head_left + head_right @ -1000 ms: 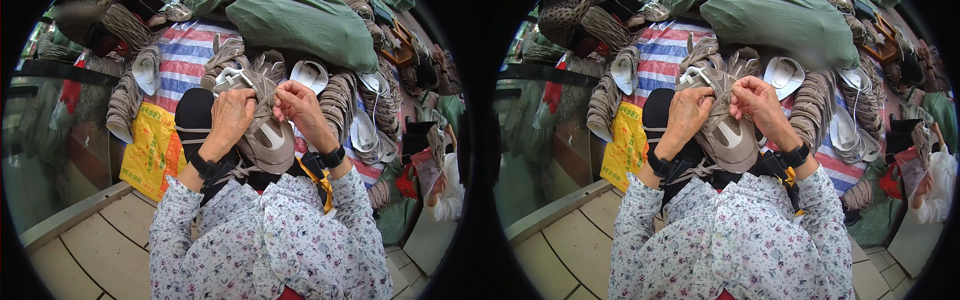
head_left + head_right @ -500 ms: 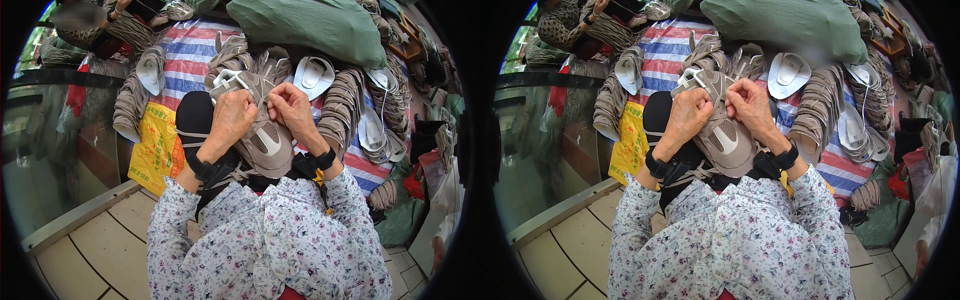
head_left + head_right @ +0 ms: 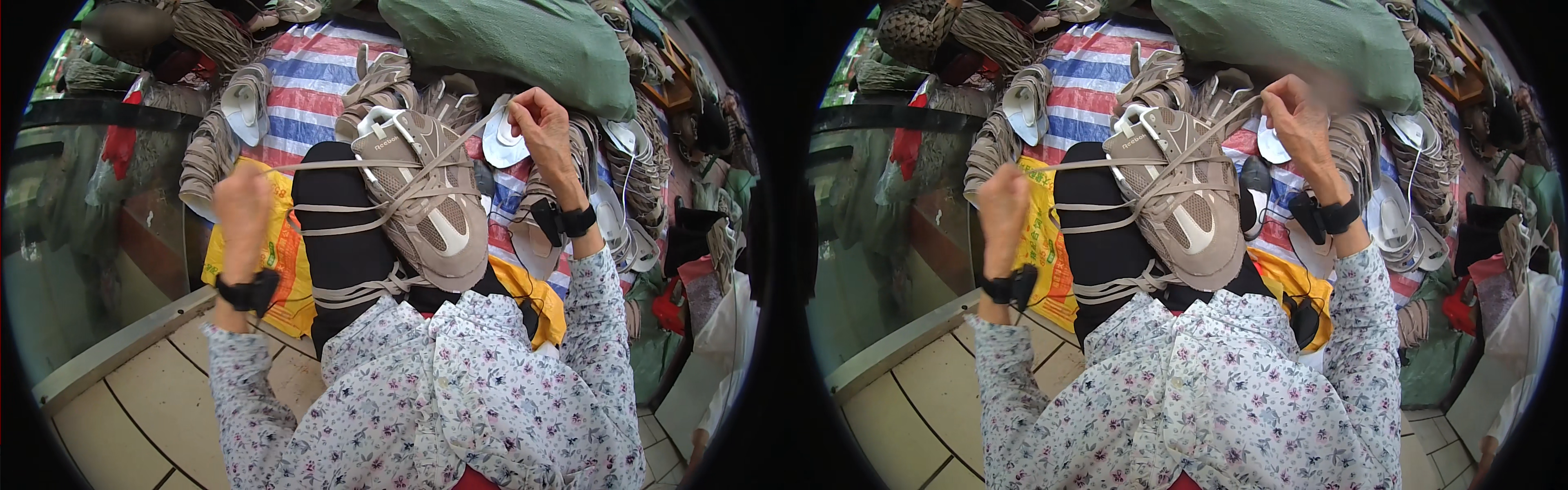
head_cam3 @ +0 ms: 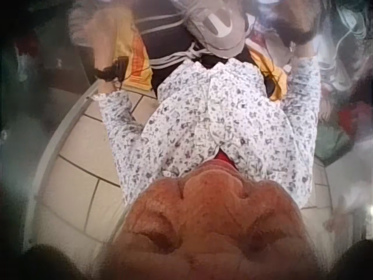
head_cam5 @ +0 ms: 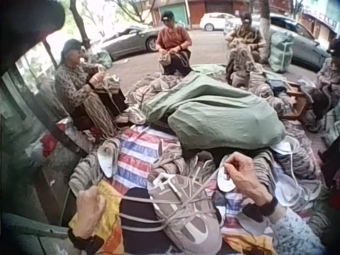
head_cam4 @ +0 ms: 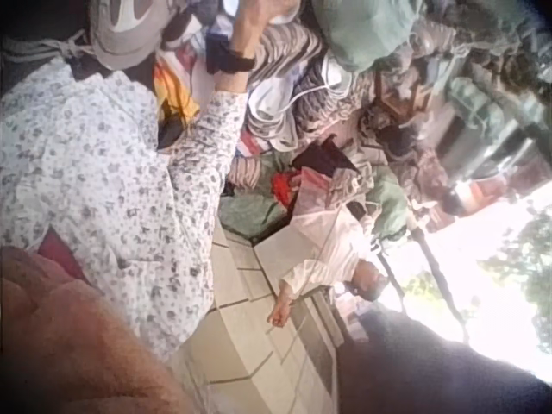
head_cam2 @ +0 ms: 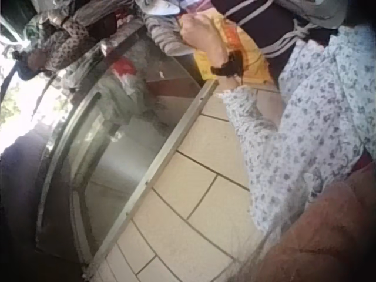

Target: The person sits on the sidewalk and repeatedly threads a long beige lace through the eyelets of a single beige sneaker. They pull the lace tight and adjust the loops, working on the same shoe throughout the clip.

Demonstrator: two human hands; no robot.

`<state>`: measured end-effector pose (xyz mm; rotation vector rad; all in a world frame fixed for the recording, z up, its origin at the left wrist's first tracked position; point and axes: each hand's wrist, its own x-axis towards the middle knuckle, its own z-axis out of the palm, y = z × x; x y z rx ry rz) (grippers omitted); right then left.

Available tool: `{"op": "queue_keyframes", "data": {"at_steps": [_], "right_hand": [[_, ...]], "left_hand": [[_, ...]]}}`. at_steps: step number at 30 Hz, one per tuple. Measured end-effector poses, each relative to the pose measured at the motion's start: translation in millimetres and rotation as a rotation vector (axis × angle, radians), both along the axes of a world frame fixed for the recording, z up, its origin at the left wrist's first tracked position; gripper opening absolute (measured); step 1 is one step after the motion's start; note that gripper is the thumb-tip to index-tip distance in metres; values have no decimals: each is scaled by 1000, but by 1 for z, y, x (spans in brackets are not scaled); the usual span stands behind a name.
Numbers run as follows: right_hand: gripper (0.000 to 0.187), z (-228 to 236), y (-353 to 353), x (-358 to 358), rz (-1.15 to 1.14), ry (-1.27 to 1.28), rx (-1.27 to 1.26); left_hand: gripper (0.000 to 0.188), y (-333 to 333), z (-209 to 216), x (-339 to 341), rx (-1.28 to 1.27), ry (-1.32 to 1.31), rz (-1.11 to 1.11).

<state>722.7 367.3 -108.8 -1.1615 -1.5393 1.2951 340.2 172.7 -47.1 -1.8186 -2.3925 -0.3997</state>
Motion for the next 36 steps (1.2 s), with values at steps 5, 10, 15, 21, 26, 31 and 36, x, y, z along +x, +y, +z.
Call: {"op": "queue_keyframes", "data": {"at_steps": [5, 10, 15, 21, 26, 31, 36], "right_hand": [[10, -12, -2, -4, 28, -55, -25], [9, -16, -3, -1, 63, 61, -162], [9, -17, -3, -1, 94, 136, -260], [10, -25, -2, 3, 81, 224, -394], [19, -11, -17, -12, 43, -134, 172], [28, 44, -71, -36, 487, -310, 636], [18, 43, -82, -50, 553, -537, 883]], "left_hand": [[17, -120, 18, -145, -75, 181, 401], [19, -215, 28, -216, -82, 377, 499], [22, -255, 27, -231, -118, 359, 620], [21, -277, 38, -235, -179, 349, 755], [19, -292, 48, -246, -196, 441, 750], [19, -299, 53, -247, -200, 461, 756], [18, -293, 49, -243, -174, 406, 769]]}}
